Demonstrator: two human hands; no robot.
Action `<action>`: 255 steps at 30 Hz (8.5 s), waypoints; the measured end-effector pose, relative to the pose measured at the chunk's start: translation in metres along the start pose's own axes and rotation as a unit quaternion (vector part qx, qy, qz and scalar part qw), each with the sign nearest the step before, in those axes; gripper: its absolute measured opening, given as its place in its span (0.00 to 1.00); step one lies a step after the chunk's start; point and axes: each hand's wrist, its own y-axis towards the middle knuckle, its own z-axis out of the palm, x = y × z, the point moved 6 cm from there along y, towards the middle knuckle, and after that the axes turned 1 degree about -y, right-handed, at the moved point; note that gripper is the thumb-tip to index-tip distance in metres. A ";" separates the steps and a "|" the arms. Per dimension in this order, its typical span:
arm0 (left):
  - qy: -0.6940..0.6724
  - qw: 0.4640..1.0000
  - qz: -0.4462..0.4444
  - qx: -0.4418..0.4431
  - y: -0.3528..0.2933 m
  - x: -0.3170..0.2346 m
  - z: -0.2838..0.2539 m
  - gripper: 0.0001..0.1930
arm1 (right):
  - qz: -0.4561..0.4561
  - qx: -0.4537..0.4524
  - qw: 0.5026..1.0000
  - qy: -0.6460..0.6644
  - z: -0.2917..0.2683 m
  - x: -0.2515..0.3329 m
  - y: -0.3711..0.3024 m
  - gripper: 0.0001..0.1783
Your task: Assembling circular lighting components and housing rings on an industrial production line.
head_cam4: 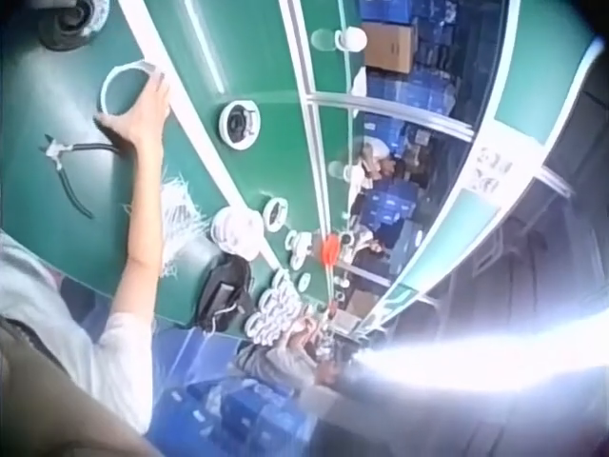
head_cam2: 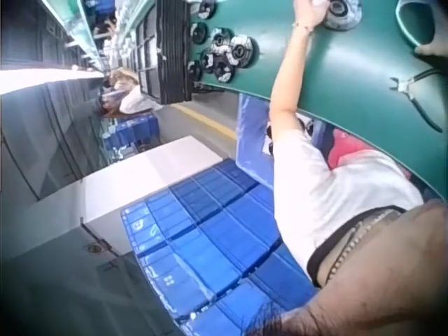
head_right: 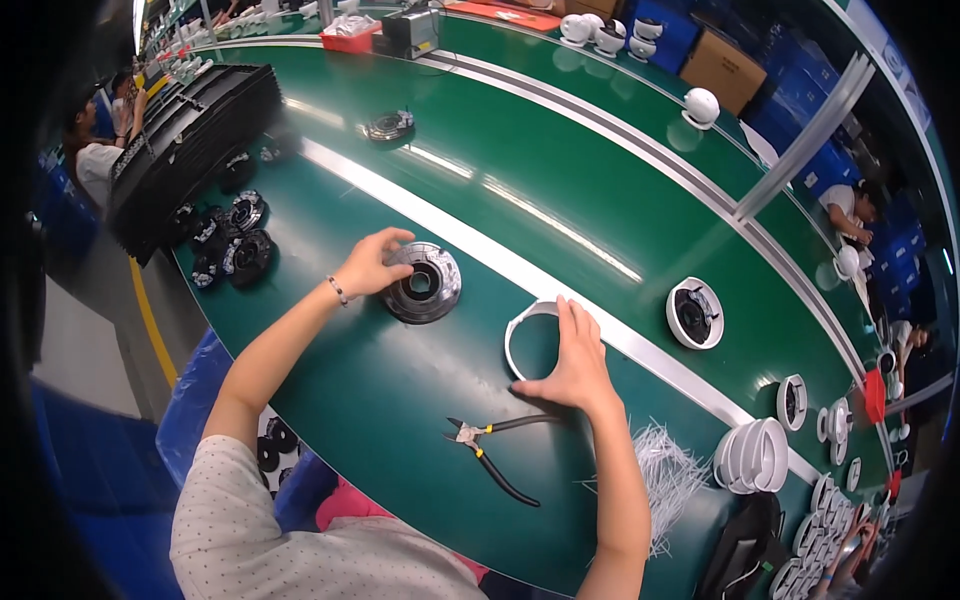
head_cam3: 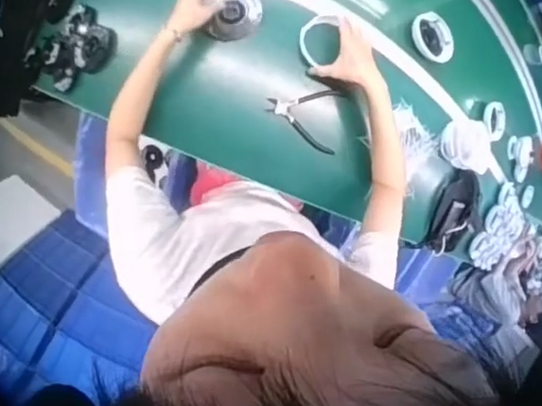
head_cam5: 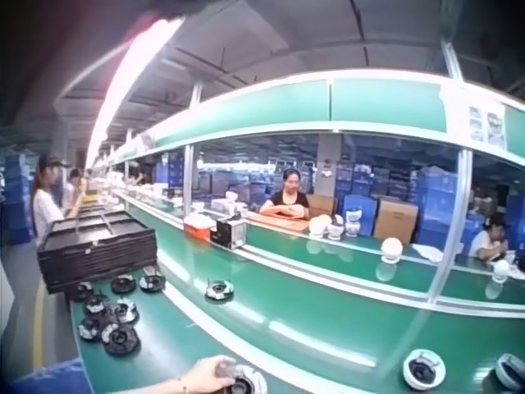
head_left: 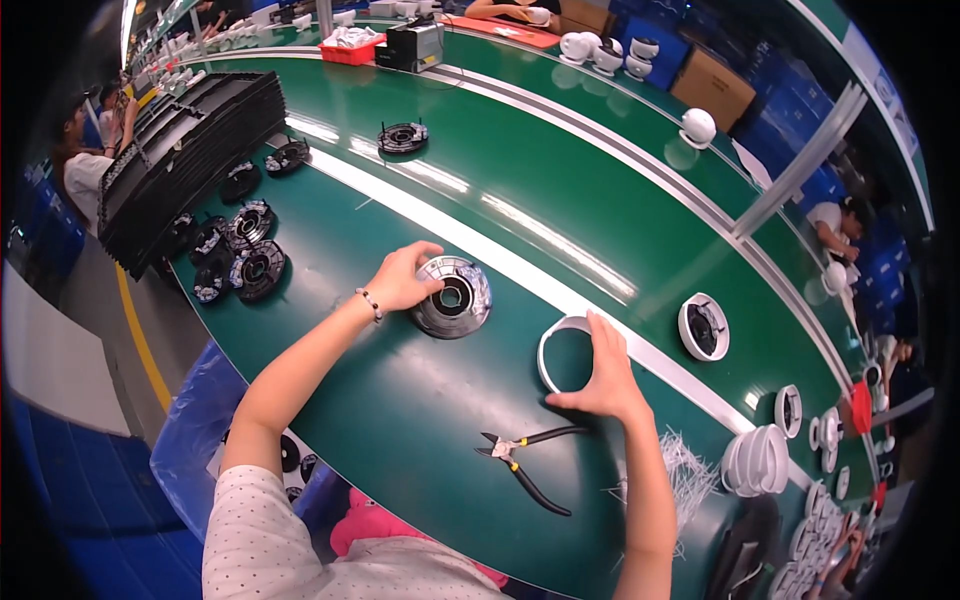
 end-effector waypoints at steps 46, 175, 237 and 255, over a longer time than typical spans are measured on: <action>-0.746 0.585 -0.158 0.274 -0.008 -0.099 0.151 0.23 | -0.031 -0.157 0.960 0.231 -0.021 0.008 0.005 0.66; -0.570 0.821 -0.027 0.030 0.032 -0.032 0.100 0.10 | 0.041 -0.264 0.936 0.230 -0.028 -0.030 0.000 0.68; -0.737 0.558 -0.147 0.352 -0.026 -0.064 0.114 0.31 | -0.108 -0.275 0.953 0.063 0.013 0.085 0.007 0.65; -0.687 0.633 -0.153 0.321 -0.021 -0.157 0.164 0.23 | -0.228 -0.314 0.921 -0.032 -0.028 0.019 -0.071 0.22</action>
